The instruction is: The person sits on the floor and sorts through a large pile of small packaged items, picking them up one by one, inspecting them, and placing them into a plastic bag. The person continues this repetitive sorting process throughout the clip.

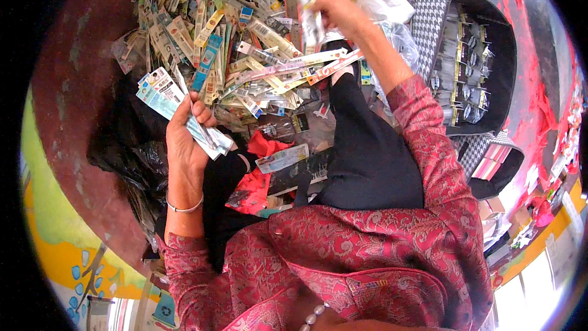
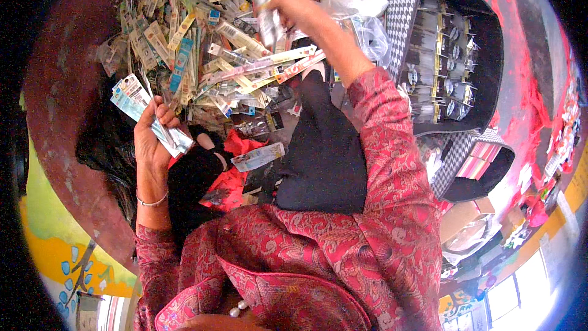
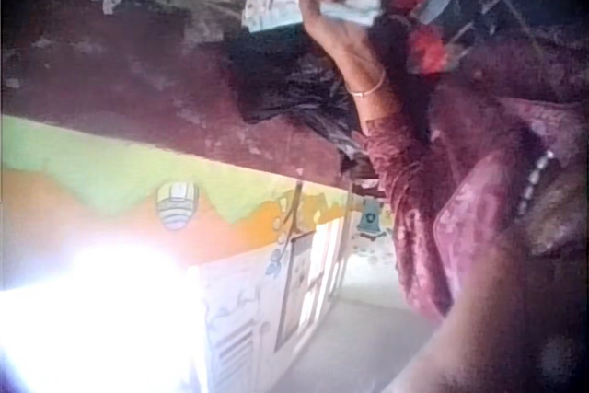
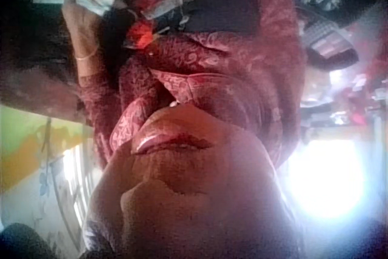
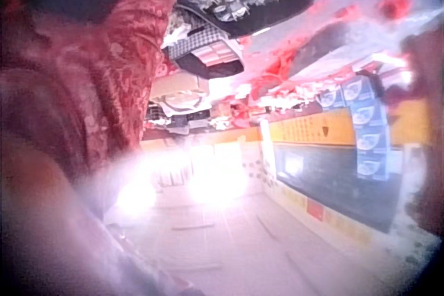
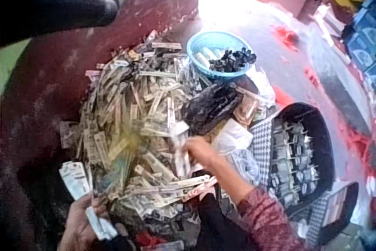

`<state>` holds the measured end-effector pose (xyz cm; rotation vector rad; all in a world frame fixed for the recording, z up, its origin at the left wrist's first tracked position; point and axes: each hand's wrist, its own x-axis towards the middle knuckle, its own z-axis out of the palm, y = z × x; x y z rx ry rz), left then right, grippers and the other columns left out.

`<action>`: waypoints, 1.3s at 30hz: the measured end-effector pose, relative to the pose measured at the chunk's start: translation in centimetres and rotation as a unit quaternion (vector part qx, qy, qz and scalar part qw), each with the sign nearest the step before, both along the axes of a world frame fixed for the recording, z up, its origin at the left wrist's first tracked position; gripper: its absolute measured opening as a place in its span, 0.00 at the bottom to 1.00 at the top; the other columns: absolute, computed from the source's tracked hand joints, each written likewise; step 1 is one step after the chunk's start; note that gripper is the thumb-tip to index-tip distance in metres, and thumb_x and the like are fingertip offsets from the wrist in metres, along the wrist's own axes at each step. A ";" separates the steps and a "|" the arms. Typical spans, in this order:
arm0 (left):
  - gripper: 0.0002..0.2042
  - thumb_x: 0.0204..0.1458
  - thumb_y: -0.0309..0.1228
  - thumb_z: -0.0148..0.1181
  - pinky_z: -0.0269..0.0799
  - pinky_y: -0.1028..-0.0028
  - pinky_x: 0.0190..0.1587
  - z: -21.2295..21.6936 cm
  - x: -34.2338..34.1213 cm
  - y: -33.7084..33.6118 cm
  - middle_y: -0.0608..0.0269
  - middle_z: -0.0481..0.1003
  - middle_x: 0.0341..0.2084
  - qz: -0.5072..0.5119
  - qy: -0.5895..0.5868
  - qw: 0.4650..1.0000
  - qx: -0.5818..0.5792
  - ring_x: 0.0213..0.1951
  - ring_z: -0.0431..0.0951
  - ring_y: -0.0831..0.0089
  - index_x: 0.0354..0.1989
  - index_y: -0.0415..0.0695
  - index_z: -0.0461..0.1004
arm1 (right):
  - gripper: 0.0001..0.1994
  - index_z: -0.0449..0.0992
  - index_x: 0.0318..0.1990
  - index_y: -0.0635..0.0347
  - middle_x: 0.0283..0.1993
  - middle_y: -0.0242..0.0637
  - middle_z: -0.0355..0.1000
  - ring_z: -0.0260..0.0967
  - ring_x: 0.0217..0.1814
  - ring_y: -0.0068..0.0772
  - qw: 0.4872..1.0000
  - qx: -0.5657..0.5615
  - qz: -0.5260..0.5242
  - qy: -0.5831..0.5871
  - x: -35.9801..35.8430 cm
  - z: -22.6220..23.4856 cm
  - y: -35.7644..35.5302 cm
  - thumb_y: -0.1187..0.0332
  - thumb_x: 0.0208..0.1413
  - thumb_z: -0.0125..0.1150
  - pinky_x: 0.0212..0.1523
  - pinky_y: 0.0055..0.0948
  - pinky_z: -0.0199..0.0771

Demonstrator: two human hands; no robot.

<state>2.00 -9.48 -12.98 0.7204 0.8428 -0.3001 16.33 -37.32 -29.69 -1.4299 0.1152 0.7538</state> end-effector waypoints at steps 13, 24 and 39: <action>0.24 0.51 0.48 0.44 0.69 0.65 0.42 -1.8 -0.5 -2.2 0.58 0.68 0.41 -0.056 0.008 0.996 0.062 0.40 0.71 0.64 0.50 0.42 0.59 | 0.10 0.69 0.27 0.68 0.18 0.39 0.68 0.66 0.14 0.25 0.905 0.282 0.168 0.270 -9.5 10.5 10.9 0.67 0.49 0.51 0.09 0.19 0.62; 0.19 0.42 0.22 0.55 0.73 0.68 0.37 0.6 0.5 -3.8 0.57 0.71 0.34 -0.093 0.014 0.987 0.129 0.33 0.74 0.67 0.46 0.36 0.63 | 0.19 0.68 0.41 0.64 0.31 0.36 0.67 0.64 0.24 0.18 0.964 0.040 0.117 -0.235 -7.0 10.2 8.8 0.65 0.41 0.61 0.25 0.18 0.66; 0.20 0.37 0.25 0.60 0.69 0.74 0.33 1.9 0.3 -5.0 0.67 0.71 0.30 -0.210 0.004 0.967 0.143 0.30 0.72 0.76 0.43 0.42 0.65 | 0.12 0.70 0.22 0.61 0.16 0.28 0.64 0.54 0.10 0.14 0.968 0.218 0.016 0.121 -5.6 11.9 9.3 0.64 0.53 0.50 0.09 0.15 0.49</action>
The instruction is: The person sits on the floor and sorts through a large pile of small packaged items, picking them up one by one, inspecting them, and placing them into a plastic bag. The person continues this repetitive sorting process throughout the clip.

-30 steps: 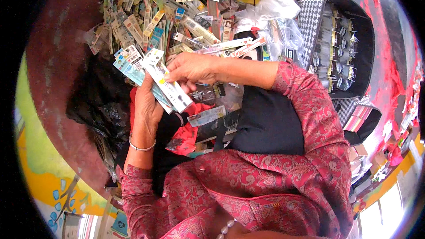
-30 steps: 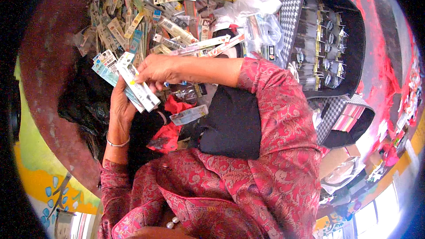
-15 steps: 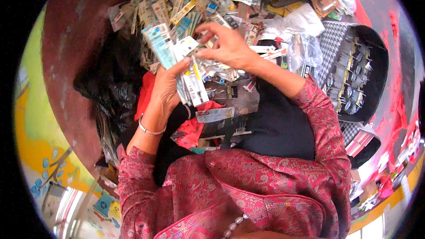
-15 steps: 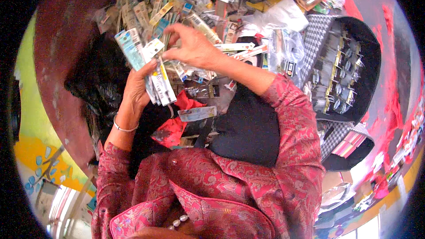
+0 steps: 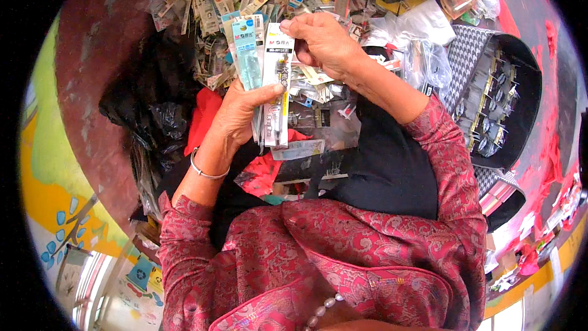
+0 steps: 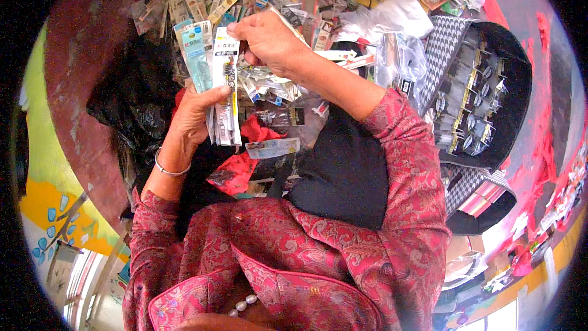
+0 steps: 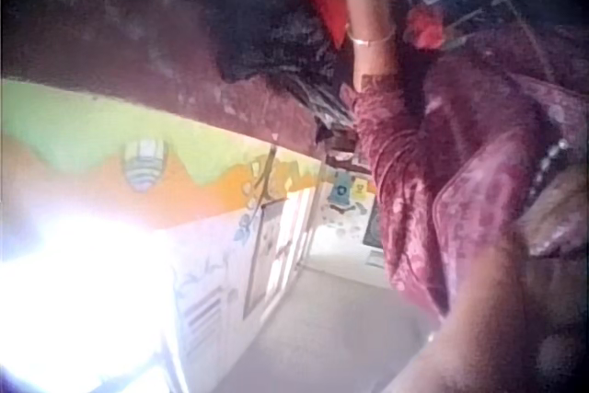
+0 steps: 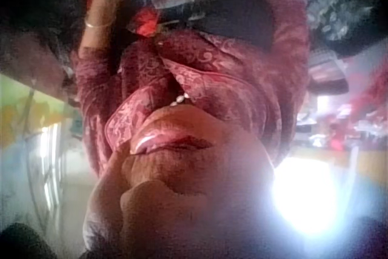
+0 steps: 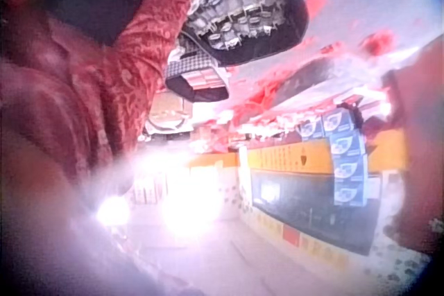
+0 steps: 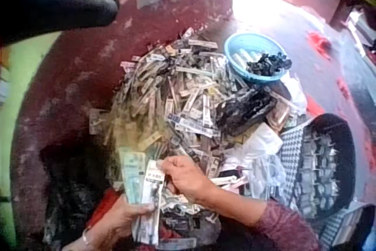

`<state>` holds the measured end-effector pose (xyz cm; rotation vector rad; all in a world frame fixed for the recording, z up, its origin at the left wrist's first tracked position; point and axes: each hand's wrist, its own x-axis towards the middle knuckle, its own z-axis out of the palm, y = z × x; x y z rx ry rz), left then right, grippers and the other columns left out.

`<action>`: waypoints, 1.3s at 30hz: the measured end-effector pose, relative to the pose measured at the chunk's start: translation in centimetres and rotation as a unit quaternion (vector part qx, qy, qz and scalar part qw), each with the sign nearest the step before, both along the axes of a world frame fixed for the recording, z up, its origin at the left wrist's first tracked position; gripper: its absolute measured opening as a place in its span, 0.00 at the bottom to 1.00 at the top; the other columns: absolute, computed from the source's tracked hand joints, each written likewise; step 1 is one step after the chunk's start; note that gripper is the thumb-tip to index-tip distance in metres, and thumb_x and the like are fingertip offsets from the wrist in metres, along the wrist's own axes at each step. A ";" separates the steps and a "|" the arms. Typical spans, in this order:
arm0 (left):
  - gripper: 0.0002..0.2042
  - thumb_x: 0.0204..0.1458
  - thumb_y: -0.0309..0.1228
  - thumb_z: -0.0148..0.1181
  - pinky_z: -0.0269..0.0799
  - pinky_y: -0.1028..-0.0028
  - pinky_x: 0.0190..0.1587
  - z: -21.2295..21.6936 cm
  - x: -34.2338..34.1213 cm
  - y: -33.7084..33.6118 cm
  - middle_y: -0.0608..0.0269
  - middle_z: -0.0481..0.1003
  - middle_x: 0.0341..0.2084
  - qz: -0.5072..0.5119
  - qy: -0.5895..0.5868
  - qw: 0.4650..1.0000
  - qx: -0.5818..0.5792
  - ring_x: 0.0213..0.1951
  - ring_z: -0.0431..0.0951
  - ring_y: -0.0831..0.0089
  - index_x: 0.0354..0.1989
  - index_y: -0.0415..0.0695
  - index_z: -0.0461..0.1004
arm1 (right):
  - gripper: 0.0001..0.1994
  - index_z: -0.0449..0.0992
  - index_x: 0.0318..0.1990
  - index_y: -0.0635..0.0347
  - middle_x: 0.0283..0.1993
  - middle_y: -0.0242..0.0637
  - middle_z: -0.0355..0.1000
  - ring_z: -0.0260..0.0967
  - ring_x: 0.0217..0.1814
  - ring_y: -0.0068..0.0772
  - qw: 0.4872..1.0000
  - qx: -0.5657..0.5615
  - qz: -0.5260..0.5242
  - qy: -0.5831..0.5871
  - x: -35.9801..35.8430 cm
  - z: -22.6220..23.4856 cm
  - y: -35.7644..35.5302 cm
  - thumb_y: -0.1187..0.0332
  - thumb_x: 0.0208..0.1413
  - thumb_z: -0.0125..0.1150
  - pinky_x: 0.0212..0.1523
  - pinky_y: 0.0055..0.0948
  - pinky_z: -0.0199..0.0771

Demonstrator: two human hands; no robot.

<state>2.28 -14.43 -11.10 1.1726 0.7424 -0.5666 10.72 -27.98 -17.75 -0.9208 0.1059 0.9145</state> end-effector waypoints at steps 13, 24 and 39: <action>0.08 0.49 0.32 0.50 0.70 0.66 0.40 -0.3 0.1 2.9 0.56 0.71 0.33 0.100 0.011 0.991 -0.092 0.37 0.71 0.66 0.32 0.40 0.67 | 0.17 0.70 0.32 0.68 0.24 0.42 0.71 0.67 0.20 0.27 0.958 -0.180 -0.147 -0.169 4.1 -4.7 -2.3 0.59 0.50 0.45 0.18 0.23 0.65; 0.06 0.54 0.30 0.43 0.58 0.79 0.22 -0.1 0.2 6.9 0.70 0.56 0.15 0.262 0.013 0.948 -0.179 0.18 0.57 0.80 0.30 0.40 0.62 | 0.13 0.72 0.27 0.63 0.26 0.47 0.71 0.71 0.31 0.45 0.610 -0.515 0.241 -0.551 -3.5 -13.7 -1.8 0.61 0.41 0.55 0.28 0.42 0.70; 0.05 0.52 0.28 0.44 0.57 0.79 0.23 0.2 0.0 6.7 0.69 0.56 0.16 0.276 0.002 0.951 -0.137 0.19 0.57 0.79 0.31 0.38 0.62 | 0.17 0.73 0.32 0.62 0.29 0.53 0.70 0.68 0.32 0.56 0.781 -0.450 0.193 -0.387 0.6 -12.5 -5.4 0.59 0.47 0.42 0.36 0.47 0.66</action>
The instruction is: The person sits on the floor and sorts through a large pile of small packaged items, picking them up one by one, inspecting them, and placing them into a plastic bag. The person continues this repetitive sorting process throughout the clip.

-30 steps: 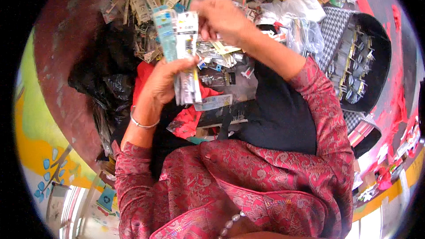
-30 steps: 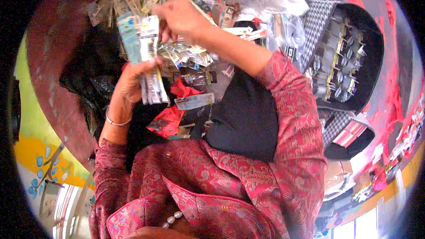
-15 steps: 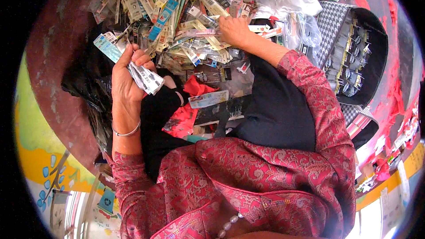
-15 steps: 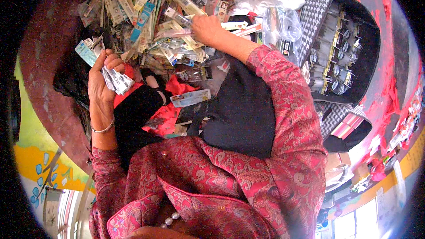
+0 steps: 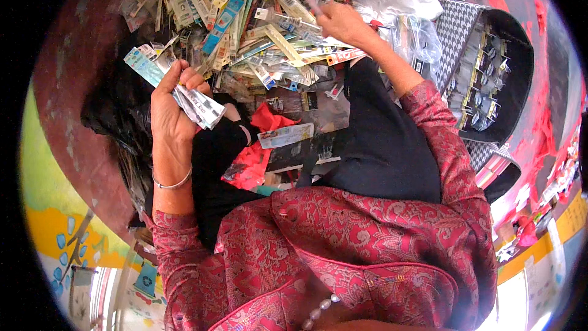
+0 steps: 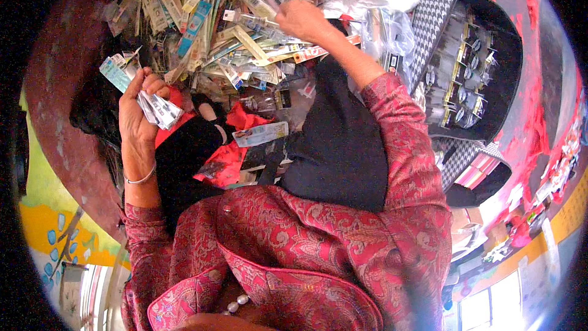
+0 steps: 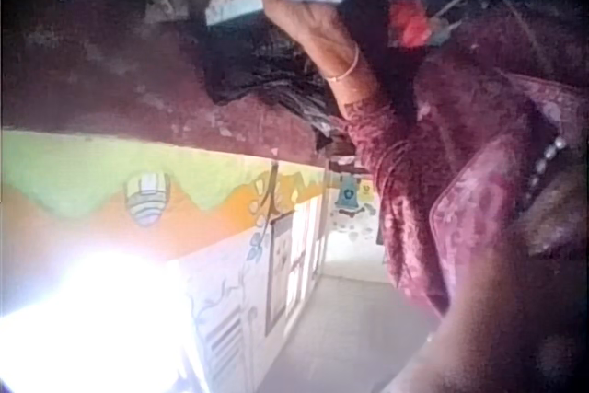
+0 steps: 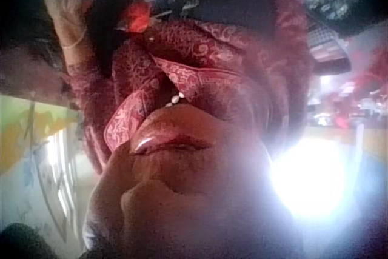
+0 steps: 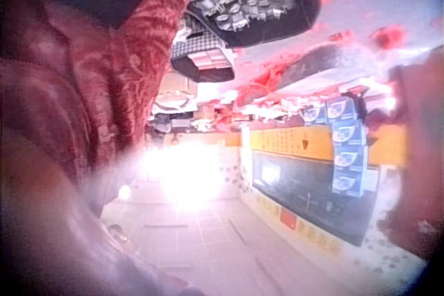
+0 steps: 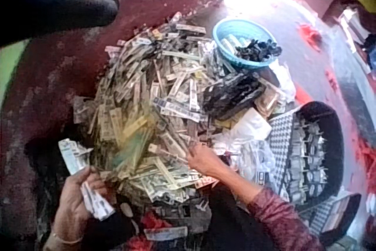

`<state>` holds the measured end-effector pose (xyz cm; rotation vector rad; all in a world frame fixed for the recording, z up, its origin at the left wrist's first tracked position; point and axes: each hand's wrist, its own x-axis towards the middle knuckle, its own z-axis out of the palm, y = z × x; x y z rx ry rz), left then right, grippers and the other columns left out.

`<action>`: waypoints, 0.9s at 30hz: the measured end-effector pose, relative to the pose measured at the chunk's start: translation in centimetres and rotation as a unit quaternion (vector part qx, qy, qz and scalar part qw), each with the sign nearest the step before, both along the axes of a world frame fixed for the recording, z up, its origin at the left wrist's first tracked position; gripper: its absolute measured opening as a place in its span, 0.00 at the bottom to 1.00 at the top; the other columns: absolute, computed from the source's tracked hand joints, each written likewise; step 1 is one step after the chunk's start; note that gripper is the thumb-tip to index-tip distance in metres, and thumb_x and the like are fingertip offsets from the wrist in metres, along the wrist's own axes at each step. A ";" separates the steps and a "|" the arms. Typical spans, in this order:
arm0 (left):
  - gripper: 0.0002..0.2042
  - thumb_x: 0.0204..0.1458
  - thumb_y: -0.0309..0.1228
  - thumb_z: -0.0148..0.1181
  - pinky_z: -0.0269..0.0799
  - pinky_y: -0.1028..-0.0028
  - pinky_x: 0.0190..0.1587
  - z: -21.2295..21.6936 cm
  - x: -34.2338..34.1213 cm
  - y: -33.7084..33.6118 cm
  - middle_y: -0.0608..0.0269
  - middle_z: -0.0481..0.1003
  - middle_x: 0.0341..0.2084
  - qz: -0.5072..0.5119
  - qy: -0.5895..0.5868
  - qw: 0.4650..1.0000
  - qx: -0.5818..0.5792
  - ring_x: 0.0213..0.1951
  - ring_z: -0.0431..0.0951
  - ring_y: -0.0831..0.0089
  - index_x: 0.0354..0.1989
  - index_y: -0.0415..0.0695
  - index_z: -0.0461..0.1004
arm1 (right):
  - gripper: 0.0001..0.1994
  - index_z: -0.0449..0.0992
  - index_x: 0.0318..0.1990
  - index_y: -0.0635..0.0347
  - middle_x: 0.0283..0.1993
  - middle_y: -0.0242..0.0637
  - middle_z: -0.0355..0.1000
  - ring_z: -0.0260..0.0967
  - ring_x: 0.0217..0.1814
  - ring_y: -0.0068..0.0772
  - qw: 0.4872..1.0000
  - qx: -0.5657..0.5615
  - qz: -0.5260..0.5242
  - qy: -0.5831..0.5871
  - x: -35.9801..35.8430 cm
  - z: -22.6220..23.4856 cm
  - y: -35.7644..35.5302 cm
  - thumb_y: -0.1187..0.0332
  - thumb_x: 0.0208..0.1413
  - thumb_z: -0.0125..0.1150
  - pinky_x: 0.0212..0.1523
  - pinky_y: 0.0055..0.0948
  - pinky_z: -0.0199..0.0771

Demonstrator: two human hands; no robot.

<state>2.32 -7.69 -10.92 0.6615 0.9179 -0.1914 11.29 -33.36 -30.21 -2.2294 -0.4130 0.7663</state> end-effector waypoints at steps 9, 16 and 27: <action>0.04 0.51 0.28 0.46 0.60 0.78 0.24 -0.4 -0.3 -0.1 0.68 0.58 0.16 -0.018 0.010 1.000 0.015 0.19 0.59 0.78 0.30 0.40 0.61 | 0.08 0.72 0.27 0.62 0.25 0.44 0.72 0.71 0.29 0.45 0.972 -0.154 0.082 -0.159 -1.7 -1.1 2.8 0.68 0.42 0.49 0.25 0.41 0.69; 0.05 0.51 0.27 0.46 0.61 0.78 0.25 -0.6 -0.6 0.0 0.67 0.59 0.17 -0.017 0.008 1.000 0.015 0.20 0.59 0.77 0.31 0.39 0.61 | 0.13 0.75 0.28 0.59 0.27 0.48 0.71 0.70 0.31 0.48 0.988 -0.120 -0.003 -0.092 0.1 -0.5 1.4 0.60 0.42 0.48 0.30 0.43 0.70; 0.05 0.51 0.28 0.46 0.62 0.77 0.25 -0.4 -0.5 -0.5 0.67 0.60 0.18 -0.035 0.010 0.999 0.032 0.21 0.61 0.76 0.32 0.40 0.62 | 0.17 0.74 0.29 0.65 0.31 0.49 0.71 0.70 0.35 0.47 0.988 -0.107 0.105 0.044 -4.8 -1.0 5.1 0.58 0.41 0.53 0.35 0.41 0.70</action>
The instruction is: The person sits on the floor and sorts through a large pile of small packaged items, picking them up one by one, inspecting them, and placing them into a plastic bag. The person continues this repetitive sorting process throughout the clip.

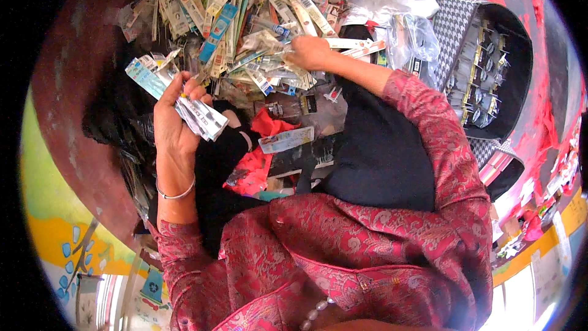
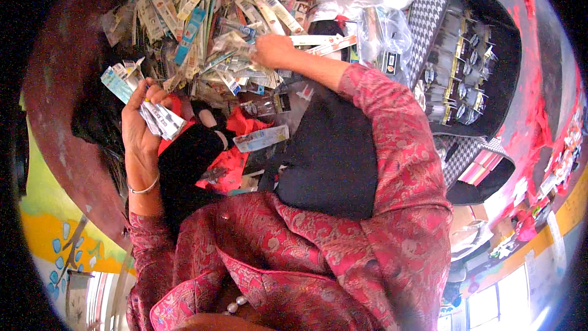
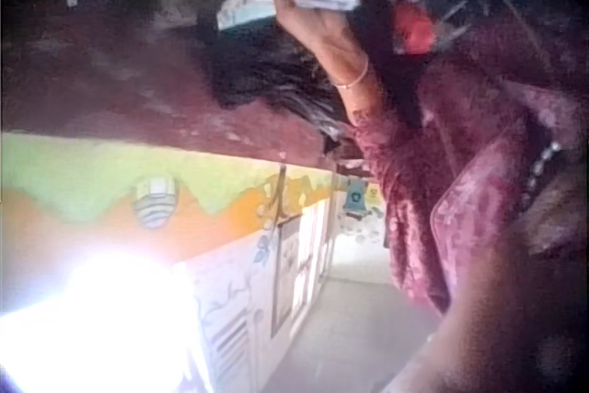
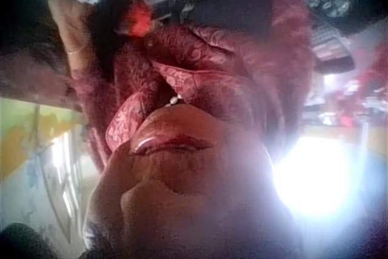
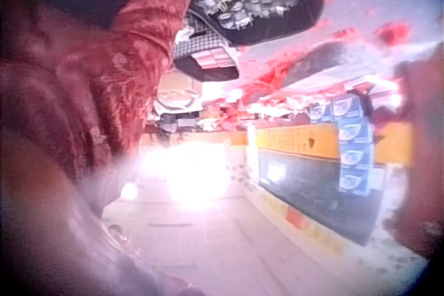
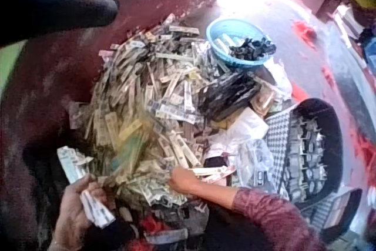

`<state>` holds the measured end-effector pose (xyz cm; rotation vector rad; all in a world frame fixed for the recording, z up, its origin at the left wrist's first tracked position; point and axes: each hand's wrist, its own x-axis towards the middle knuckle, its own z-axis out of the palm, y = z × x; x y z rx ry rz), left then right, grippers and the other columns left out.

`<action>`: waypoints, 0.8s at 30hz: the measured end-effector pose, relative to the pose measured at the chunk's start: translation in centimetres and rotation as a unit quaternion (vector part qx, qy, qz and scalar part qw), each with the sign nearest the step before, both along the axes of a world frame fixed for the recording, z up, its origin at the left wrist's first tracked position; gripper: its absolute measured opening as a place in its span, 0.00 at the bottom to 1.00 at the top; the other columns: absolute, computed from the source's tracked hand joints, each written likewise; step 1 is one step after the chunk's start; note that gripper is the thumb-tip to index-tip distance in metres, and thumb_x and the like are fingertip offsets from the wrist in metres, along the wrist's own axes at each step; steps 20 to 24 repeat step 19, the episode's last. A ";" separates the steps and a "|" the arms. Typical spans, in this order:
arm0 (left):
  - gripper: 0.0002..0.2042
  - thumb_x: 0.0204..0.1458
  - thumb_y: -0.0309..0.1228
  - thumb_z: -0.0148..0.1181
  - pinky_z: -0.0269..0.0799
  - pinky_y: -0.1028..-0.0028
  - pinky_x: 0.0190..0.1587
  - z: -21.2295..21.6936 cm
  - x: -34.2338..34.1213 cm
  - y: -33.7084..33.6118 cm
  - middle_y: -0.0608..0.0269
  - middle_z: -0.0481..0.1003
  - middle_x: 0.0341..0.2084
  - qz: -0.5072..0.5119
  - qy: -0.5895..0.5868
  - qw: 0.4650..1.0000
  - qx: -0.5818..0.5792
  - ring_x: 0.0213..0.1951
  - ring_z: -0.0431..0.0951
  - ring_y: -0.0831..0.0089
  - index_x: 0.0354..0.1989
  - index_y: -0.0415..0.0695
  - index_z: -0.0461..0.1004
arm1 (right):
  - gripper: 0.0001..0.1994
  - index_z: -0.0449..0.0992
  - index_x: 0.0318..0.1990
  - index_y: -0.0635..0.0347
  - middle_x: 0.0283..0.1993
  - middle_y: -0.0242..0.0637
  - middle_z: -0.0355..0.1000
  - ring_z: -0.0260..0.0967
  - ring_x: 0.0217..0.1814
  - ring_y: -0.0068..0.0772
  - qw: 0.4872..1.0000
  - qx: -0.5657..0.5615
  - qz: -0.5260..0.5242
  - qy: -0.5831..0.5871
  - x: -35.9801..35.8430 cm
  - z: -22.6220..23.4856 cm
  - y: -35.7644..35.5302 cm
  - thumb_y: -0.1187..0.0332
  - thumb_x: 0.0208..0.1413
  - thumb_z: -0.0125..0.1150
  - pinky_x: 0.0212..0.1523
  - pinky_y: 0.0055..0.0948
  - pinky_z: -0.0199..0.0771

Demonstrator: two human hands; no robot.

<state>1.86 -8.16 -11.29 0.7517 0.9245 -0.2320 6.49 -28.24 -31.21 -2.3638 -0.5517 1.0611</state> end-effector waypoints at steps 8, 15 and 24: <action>0.06 0.51 0.28 0.46 0.61 0.77 0.25 -0.5 0.1 -0.1 0.67 0.60 0.18 0.000 0.008 1.000 0.015 0.20 0.60 0.76 0.32 0.39 0.62 | 0.12 0.73 0.31 0.59 0.27 0.49 0.70 0.70 0.30 0.47 0.987 -0.036 -0.086 -0.128 2.7 -0.8 -0.2 0.62 0.39 0.54 0.29 0.43 0.70; 0.05 0.51 0.28 0.45 0.63 0.75 0.27 -0.1 0.2 0.5 0.67 0.60 0.18 0.032 -0.004 0.999 -0.030 0.21 0.61 0.76 0.32 0.40 0.62 | 0.10 0.71 0.34 0.63 0.23 0.40 0.69 0.67 0.26 0.32 0.891 0.294 -0.316 -0.142 10.0 2.1 -5.0 0.69 0.43 0.52 0.30 0.29 0.66; 0.06 0.53 0.28 0.44 0.61 0.75 0.28 0.6 0.4 0.6 0.66 0.59 0.17 0.020 -0.029 0.999 0.003 0.22 0.60 0.75 0.34 0.38 0.62 | 0.14 0.71 0.39 0.60 0.32 0.48 0.70 0.68 0.35 0.45 0.924 0.284 -0.217 -0.136 10.2 1.3 -3.3 0.67 0.44 0.49 0.37 0.36 0.66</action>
